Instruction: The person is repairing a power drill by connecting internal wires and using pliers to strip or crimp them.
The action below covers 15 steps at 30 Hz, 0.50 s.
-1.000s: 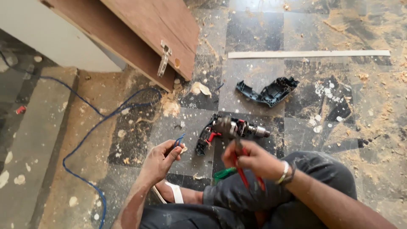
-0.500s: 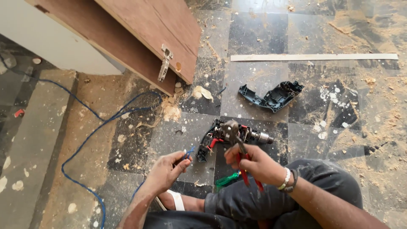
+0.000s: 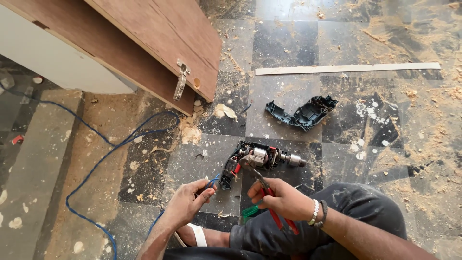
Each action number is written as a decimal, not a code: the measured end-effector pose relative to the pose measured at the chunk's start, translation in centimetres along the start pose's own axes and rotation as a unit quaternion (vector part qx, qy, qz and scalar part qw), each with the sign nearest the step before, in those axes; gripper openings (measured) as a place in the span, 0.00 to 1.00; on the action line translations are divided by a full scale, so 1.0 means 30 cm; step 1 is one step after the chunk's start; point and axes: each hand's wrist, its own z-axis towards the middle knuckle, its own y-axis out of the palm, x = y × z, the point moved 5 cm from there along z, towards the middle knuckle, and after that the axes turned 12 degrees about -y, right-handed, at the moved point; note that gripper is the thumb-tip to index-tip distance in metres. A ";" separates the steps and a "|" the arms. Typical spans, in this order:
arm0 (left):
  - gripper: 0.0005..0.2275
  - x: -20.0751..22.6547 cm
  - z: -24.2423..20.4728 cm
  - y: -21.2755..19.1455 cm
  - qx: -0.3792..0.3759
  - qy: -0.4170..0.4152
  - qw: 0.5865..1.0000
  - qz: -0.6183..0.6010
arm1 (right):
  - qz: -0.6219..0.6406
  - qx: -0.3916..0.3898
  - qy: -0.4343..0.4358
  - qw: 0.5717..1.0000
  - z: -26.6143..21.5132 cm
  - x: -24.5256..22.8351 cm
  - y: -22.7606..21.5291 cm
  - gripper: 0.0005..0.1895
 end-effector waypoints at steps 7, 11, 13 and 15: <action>0.17 0.002 -0.008 0.007 0.010 0.007 1.000 -0.006 | -0.015 0.003 -0.008 1.000 -0.012 -0.025 -0.002 0.14; 0.16 0.008 -0.011 0.011 0.006 -0.015 1.000 0.002 | -0.028 -0.006 -0.005 1.000 -0.018 -0.028 0.000 0.16; 0.16 0.005 -0.012 0.011 0.004 -0.026 1.000 0.008 | -0.020 -0.007 -0.008 1.000 -0.022 -0.028 0.006 0.16; 0.15 0.001 -0.004 0.013 0.002 -0.027 1.000 0.016 | -0.034 -0.008 -0.013 0.999 -0.023 -0.040 0.004 0.16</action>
